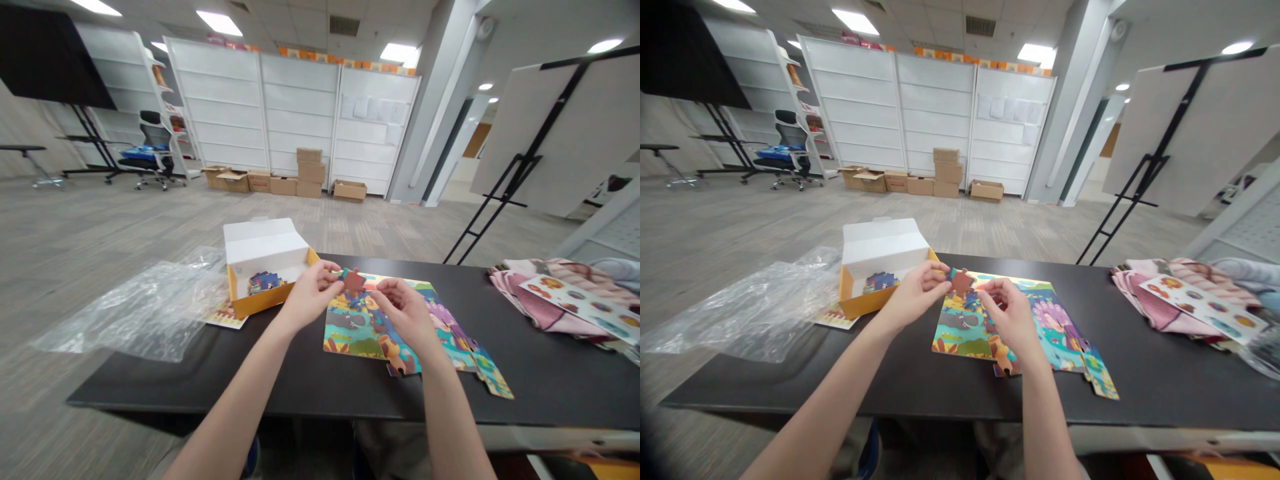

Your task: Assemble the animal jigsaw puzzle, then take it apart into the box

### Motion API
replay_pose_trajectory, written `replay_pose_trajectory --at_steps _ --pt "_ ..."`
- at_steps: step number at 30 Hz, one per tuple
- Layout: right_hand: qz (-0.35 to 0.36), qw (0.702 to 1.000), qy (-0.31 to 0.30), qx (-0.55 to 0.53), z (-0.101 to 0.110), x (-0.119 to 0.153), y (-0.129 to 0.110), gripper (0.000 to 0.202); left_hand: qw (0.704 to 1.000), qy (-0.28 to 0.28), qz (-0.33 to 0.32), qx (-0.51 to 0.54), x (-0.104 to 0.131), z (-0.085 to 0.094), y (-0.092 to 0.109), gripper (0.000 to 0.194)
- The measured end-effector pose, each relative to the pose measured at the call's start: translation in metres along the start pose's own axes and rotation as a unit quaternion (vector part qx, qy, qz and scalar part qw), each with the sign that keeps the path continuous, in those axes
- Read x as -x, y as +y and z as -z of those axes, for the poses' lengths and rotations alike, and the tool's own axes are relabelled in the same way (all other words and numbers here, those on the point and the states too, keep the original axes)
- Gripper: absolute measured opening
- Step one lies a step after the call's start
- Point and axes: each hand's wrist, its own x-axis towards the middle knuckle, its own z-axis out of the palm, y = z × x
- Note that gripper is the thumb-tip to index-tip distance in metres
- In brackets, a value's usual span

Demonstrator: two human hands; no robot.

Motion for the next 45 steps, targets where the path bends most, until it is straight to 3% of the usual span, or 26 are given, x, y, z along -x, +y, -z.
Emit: replay_pose_trajectory --at_steps 2,5,8,10,12,14,15,17,20,23,26,32,39,42,45 --pt "0.002 0.999 0.005 0.042 0.004 0.000 0.000 0.031 0.984 0.091 -0.038 -0.149 -0.001 0.028 0.000 0.024" --pt "0.001 0.992 0.013 0.127 0.013 0.000 0.006 0.027 0.922 0.193 0.003 -0.335 0.001 0.073 -0.006 0.027" --pt "0.005 0.978 0.006 0.211 0.022 -0.001 0.015 0.022 0.893 0.204 0.067 -0.396 0.006 0.103 -0.014 0.030" --pt "0.007 0.970 -0.007 0.242 0.024 -0.002 0.020 0.020 0.881 0.198 0.092 -0.420 0.009 0.109 -0.017 0.033" --pt "0.008 0.967 -0.023 0.254 0.024 -0.001 0.022 0.019 0.851 0.214 0.085 -0.472 0.010 0.105 -0.016 0.036" --pt "0.008 0.964 -0.040 0.261 0.024 -0.001 0.023 0.019 0.821 0.232 0.038 -0.521 0.011 0.093 -0.011 0.038" --pt "0.006 0.963 -0.049 0.266 0.024 0.000 0.023 0.019 0.819 0.228 0.004 -0.526 0.011 0.084 -0.008 0.036" --pt "-0.001 0.958 -0.064 0.278 0.023 0.000 0.023 0.019 0.857 0.167 -0.055 -0.485 0.010 0.063 -0.002 0.032" --pt "-0.010 0.956 -0.067 0.286 0.023 0.000 0.023 0.019 0.910 0.001 -0.093 -0.404 0.009 0.025 0.000 0.024" --pt "-0.010 0.959 -0.058 0.279 0.024 0.000 0.022 0.018 0.891 -0.110 -0.087 -0.432 0.006 -0.007 -0.006 0.028" --pt "-0.018 0.959 -0.060 0.276 0.027 0.001 0.022 0.019 0.870 -0.143 -0.080 -0.466 0.001 -0.025 -0.013 0.031" --pt "-0.035 0.955 -0.057 0.289 0.033 0.002 0.023 0.016 0.858 -0.152 -0.063 -0.487 -0.010 -0.032 -0.027 0.042" --pt "-0.028 0.953 -0.056 0.297 0.032 0.002 0.023 0.015 0.841 -0.149 -0.096 -0.512 -0.010 -0.040 -0.034 0.025" --pt "-0.021 0.954 -0.060 0.294 0.033 0.002 0.027 0.018 0.837 -0.145 -0.106 -0.517 -0.007 -0.034 -0.030 0.023" --pt "-0.029 0.952 -0.065 0.299 0.034 0.003 0.029 0.019 0.843 -0.103 -0.109 -0.516 -0.006 -0.018 -0.018 0.023"
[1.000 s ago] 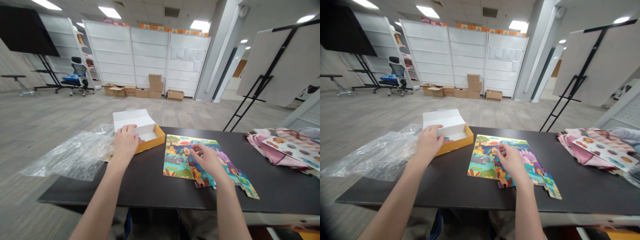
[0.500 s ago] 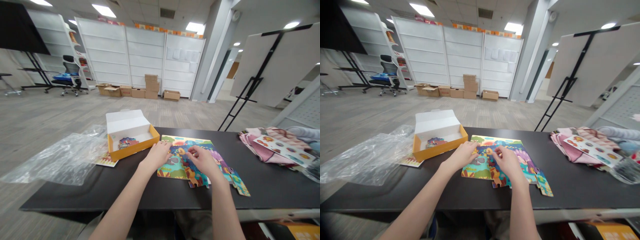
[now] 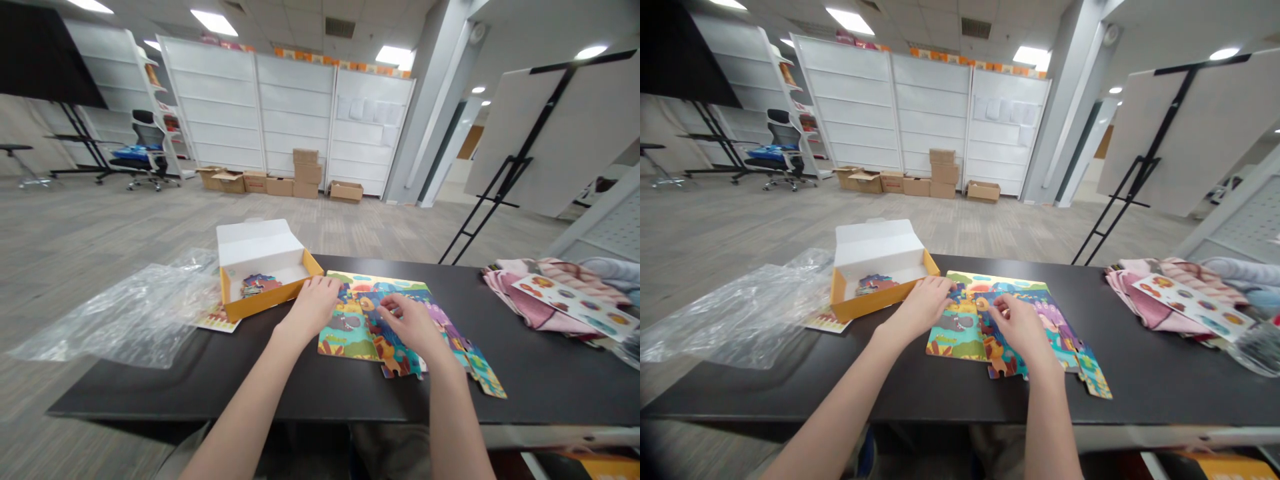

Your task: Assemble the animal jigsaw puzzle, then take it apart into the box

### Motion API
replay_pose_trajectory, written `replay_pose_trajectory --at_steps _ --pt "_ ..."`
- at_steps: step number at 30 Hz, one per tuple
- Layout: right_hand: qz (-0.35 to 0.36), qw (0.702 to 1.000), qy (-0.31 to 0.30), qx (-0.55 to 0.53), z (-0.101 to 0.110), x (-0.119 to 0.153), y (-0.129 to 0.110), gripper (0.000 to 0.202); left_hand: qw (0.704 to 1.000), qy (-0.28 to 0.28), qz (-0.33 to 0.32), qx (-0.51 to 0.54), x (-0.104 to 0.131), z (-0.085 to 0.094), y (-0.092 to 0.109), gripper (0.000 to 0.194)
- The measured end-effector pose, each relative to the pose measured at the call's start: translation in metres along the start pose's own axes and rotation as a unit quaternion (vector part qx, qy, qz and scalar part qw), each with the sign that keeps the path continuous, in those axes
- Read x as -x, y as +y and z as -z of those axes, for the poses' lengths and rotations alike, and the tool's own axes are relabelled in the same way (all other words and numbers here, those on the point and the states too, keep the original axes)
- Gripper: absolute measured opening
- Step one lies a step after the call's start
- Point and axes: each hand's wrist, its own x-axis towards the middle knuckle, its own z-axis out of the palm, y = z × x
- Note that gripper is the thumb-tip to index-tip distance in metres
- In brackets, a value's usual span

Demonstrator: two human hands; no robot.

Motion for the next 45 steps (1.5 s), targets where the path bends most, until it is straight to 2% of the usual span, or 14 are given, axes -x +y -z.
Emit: replay_pose_trajectory --at_steps 4,7,10,14,17,19,21,25,29,33,36,38,41,45 --pt "-0.017 0.999 -0.028 0.012 0.002 0.002 -0.001 0.017 0.993 0.085 0.082 -0.017 0.012 0.036 -0.023 0.023" --pt "-0.031 0.998 -0.045 0.018 0.003 0.004 -0.003 0.016 0.973 0.088 0.199 -0.077 0.026 0.055 -0.049 0.024" --pt "-0.039 0.998 -0.036 0.020 0.004 0.004 0.000 0.016 0.953 0.066 0.276 -0.106 0.040 0.059 -0.075 0.026" --pt "-0.037 0.999 -0.025 0.016 0.003 0.003 0.009 0.016 0.948 0.051 0.296 -0.107 0.048 0.053 -0.089 0.027" --pt "-0.023 0.999 -0.028 0.025 0.003 0.005 0.012 0.017 0.952 0.088 0.272 -0.109 0.044 0.056 -0.074 0.029" --pt "-0.016 0.998 -0.036 0.043 0.003 0.006 0.008 0.018 0.961 0.121 0.235 -0.084 0.039 0.061 -0.052 0.028" --pt "-0.015 0.996 -0.047 0.067 0.003 0.007 0.001 0.018 0.978 0.116 0.171 -0.032 0.034 0.065 -0.024 0.024" --pt "-0.002 0.993 -0.058 0.102 -0.001 0.008 -0.015 0.018 0.999 0.014 0.014 0.040 0.029 0.054 0.026 0.023" --pt "0.008 0.996 -0.063 0.070 -0.001 0.007 -0.015 0.020 0.995 -0.078 -0.050 0.021 0.029 0.022 0.057 0.032" --pt "-0.007 1.000 -0.004 0.014 0.020 0.008 0.014 0.024 0.990 -0.093 -0.099 0.024 0.031 -0.003 0.081 0.051" --pt "-0.086 0.989 0.101 0.066 0.049 0.017 0.044 0.034 0.988 -0.087 -0.125 0.016 0.031 -0.012 0.095 0.054" --pt "-0.153 0.973 0.133 0.107 0.068 0.029 0.061 0.039 0.988 -0.093 -0.125 0.005 0.028 -0.014 0.101 0.054" --pt "-0.225 0.959 0.116 0.125 0.089 0.049 0.080 0.044 0.986 -0.119 -0.118 -0.008 0.024 -0.012 0.105 0.051" --pt "-0.261 0.957 0.039 0.124 0.101 0.068 0.098 0.053 0.986 -0.130 -0.105 -0.017 0.020 -0.006 0.101 0.039"
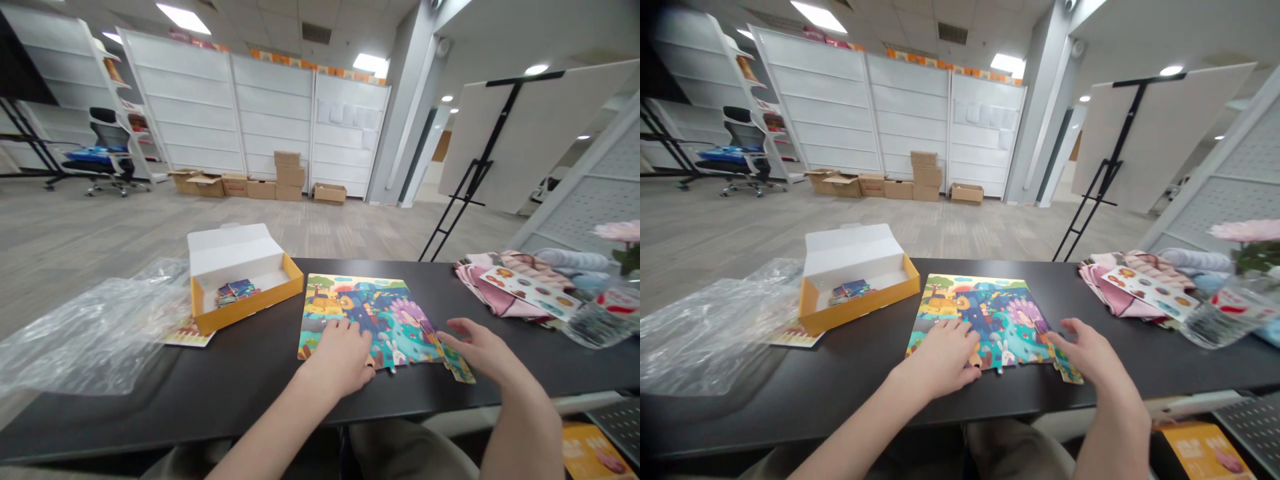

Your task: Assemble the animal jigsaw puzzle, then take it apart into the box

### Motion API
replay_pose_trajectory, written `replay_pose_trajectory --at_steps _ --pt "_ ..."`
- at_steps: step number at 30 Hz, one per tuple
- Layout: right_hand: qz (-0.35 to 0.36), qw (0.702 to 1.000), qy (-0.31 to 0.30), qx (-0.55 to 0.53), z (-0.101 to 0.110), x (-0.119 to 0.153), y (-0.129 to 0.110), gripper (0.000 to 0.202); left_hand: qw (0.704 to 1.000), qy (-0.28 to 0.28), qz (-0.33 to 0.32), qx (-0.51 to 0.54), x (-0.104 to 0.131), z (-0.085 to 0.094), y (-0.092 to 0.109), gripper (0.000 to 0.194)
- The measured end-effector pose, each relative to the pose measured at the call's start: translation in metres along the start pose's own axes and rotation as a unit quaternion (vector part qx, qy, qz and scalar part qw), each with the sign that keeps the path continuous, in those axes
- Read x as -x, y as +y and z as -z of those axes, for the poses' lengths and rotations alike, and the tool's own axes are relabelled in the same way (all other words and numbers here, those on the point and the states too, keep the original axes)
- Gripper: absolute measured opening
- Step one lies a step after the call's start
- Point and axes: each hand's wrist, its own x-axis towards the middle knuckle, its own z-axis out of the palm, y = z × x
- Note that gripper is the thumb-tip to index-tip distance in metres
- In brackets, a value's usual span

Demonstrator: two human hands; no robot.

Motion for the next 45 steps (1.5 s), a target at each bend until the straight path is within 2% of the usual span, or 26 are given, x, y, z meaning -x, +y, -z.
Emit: replay_pose_trajectory --at_steps 4,12,20,25,28,30,32,34,35,38,40,42,45 --pt "0.018 0.997 -0.062 0.040 -0.002 -0.001 0.012 0.059 1.000 -0.013 0.024 0.007 0.004 0.006 -0.014 0.035" --pt "0.006 0.998 -0.057 0.015 -0.005 -0.002 0.007 0.046 0.998 -0.031 0.047 0.003 0.006 0.009 -0.049 0.037" --pt "0.032 0.999 -0.006 0.003 0.000 -0.002 0.007 0.023 0.999 -0.015 0.039 -0.005 0.009 0.002 -0.053 0.037" --pt "0.029 0.999 0.042 0.010 0.006 -0.008 0.022 0.025 0.999 -0.007 0.040 -0.001 0.009 0.000 -0.054 0.034" --pt "0.004 0.999 0.049 -0.005 0.008 -0.012 0.034 0.025 0.999 -0.003 0.041 0.005 0.010 0.002 -0.052 0.033" --pt "0.000 0.998 0.059 -0.031 0.008 -0.014 0.034 0.026 0.999 0.001 0.046 0.005 0.011 0.004 -0.051 0.032" --pt "0.019 0.994 0.080 -0.077 0.005 -0.014 0.022 0.029 0.999 0.003 0.054 0.005 0.012 0.007 -0.050 0.032" --pt "0.057 0.983 0.091 -0.148 -0.002 -0.012 0.001 0.033 0.998 0.015 0.058 0.020 0.013 0.011 -0.049 0.035" --pt "0.080 0.976 0.082 -0.188 -0.007 -0.011 -0.013 0.035 0.997 0.026 0.059 0.038 0.013 0.013 -0.049 0.036" --pt "0.164 0.942 0.000 -0.292 -0.029 -0.004 -0.062 0.038 0.984 0.084 0.077 0.139 0.010 0.014 -0.050 0.042" --pt "0.201 0.918 -0.049 -0.339 -0.045 0.002 -0.094 0.037 0.955 0.130 0.098 0.247 0.006 0.010 -0.052 0.042" --pt "0.234 0.895 -0.088 -0.371 -0.059 0.008 -0.120 0.034 0.908 0.160 0.097 0.374 0.001 0.003 -0.057 0.041" --pt "0.265 0.870 -0.136 -0.392 -0.074 0.017 -0.146 0.030 0.847 0.167 0.063 0.501 -0.001 -0.006 -0.068 0.039"
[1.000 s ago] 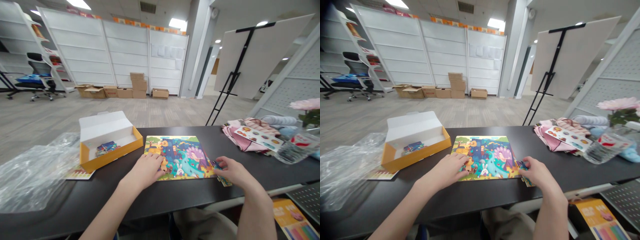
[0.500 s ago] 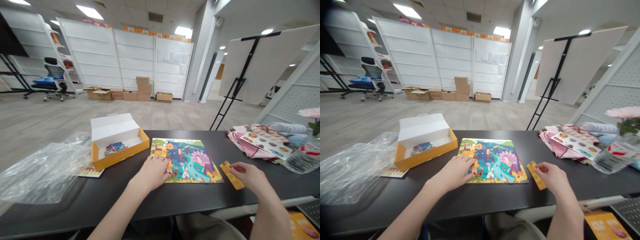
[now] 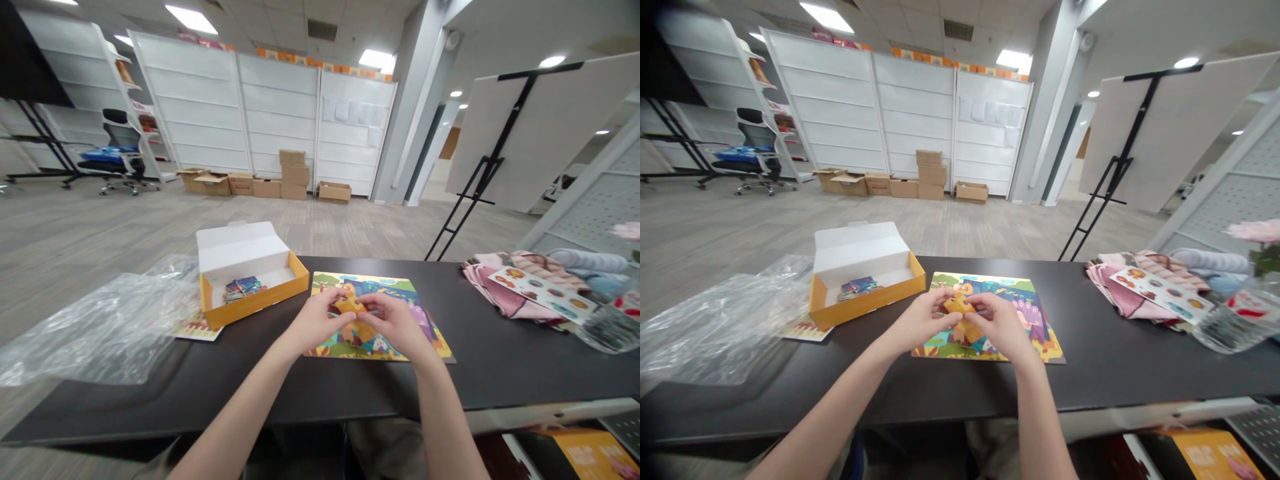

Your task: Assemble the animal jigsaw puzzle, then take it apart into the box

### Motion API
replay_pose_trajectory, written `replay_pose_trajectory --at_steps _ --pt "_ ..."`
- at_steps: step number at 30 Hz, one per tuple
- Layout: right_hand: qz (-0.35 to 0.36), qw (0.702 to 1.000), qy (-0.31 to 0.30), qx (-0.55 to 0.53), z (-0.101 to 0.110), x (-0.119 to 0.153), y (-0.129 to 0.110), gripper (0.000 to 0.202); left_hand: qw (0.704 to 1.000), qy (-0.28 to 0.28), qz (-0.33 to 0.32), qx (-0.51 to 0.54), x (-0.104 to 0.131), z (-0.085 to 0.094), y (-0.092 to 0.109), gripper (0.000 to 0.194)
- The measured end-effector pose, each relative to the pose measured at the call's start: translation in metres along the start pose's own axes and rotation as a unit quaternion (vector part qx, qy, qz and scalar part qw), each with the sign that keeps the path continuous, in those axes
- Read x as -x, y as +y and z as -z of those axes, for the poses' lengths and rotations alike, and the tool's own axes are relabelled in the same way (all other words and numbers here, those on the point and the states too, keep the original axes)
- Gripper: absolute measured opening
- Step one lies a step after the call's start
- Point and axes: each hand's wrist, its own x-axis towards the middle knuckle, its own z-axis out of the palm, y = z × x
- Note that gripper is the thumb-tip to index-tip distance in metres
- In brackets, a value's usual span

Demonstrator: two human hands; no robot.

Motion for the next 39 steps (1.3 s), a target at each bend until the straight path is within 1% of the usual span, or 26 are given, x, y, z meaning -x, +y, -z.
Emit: replay_pose_trajectory --at_steps 2,4,8,11,13,16,18,21,22,23,26,28,30,31,33,34,36,38,39 --pt "0.003 0.999 -0.027 -0.026 -0.011 -0.003 -0.003 0.030 1.000 -0.002 0.003 0.024 0.000 0.005 -0.006 0.036" --pt "0.003 0.998 -0.042 -0.045 -0.017 -0.005 -0.004 0.031 0.999 0.006 0.014 0.036 0.002 0.012 -0.008 0.031" --pt "0.007 0.998 -0.038 -0.051 -0.023 -0.012 -0.006 0.036 0.995 0.047 0.027 0.088 0.007 0.025 -0.007 0.029" --pt "-0.025 0.996 -0.059 -0.056 -0.026 -0.013 -0.008 0.035 0.989 0.075 0.032 0.124 0.010 0.032 -0.007 0.032" --pt "-0.047 0.994 -0.075 -0.057 -0.026 -0.013 -0.012 0.035 0.985 0.079 0.038 0.148 0.011 0.035 -0.008 0.033" --pt "-0.066 0.992 -0.085 -0.068 -0.024 -0.010 -0.018 0.040 0.984 0.057 0.041 0.166 0.013 0.037 -0.007 0.032" --pt "-0.079 0.989 -0.088 -0.084 -0.021 -0.008 -0.022 0.044 0.986 0.048 0.041 0.157 0.014 0.038 -0.005 0.030" --pt "-0.076 0.989 -0.075 -0.102 -0.018 -0.007 -0.026 0.043 0.989 0.066 0.054 0.119 0.015 0.038 -0.002 0.025" --pt "-0.070 0.990 -0.072 -0.104 -0.018 -0.007 -0.026 0.042 0.989 0.065 0.064 0.115 0.015 0.037 -0.002 0.025" --pt "-0.063 0.990 -0.069 -0.101 -0.019 -0.008 -0.026 0.041 0.988 0.052 0.074 0.124 0.015 0.037 -0.001 0.025" --pt "-0.051 0.995 -0.043 -0.069 -0.023 -0.010 -0.021 0.040 0.975 -0.020 0.103 0.197 0.015 0.032 0.003 0.032" --pt "-0.049 0.998 -0.014 -0.035 -0.026 -0.013 -0.017 0.040 0.968 -0.038 0.107 0.225 0.016 0.028 0.004 0.043" --pt "-0.046 0.999 0.007 -0.003 -0.029 -0.014 -0.013 0.040 0.977 -0.032 0.090 0.189 0.016 0.024 0.003 0.048" --pt "-0.044 0.999 0.007 0.009 -0.030 -0.015 -0.012 0.039 0.986 -0.029 0.074 0.147 0.015 0.022 0.003 0.046" --pt "-0.034 0.999 -0.007 0.020 -0.030 -0.014 -0.012 0.036 0.999 -0.015 0.033 0.029 0.014 0.022 0.002 0.033" --pt "-0.028 0.999 -0.015 0.023 -0.030 -0.014 -0.013 0.035 0.999 0.001 0.014 -0.034 0.014 0.025 0.002 0.027" --pt "-0.014 0.999 -0.020 0.038 -0.027 -0.013 -0.015 0.033 0.988 0.054 -0.014 -0.143 0.013 0.036 0.004 0.022" --pt "-0.007 0.998 0.001 0.066 -0.022 -0.011 -0.015 0.033 0.964 0.128 -0.025 -0.231 0.016 0.057 0.009 0.024" --pt "-0.009 0.996 0.014 0.083 -0.019 -0.010 -0.015 0.033 0.946 0.173 -0.015 -0.273 0.018 0.070 0.013 0.025"
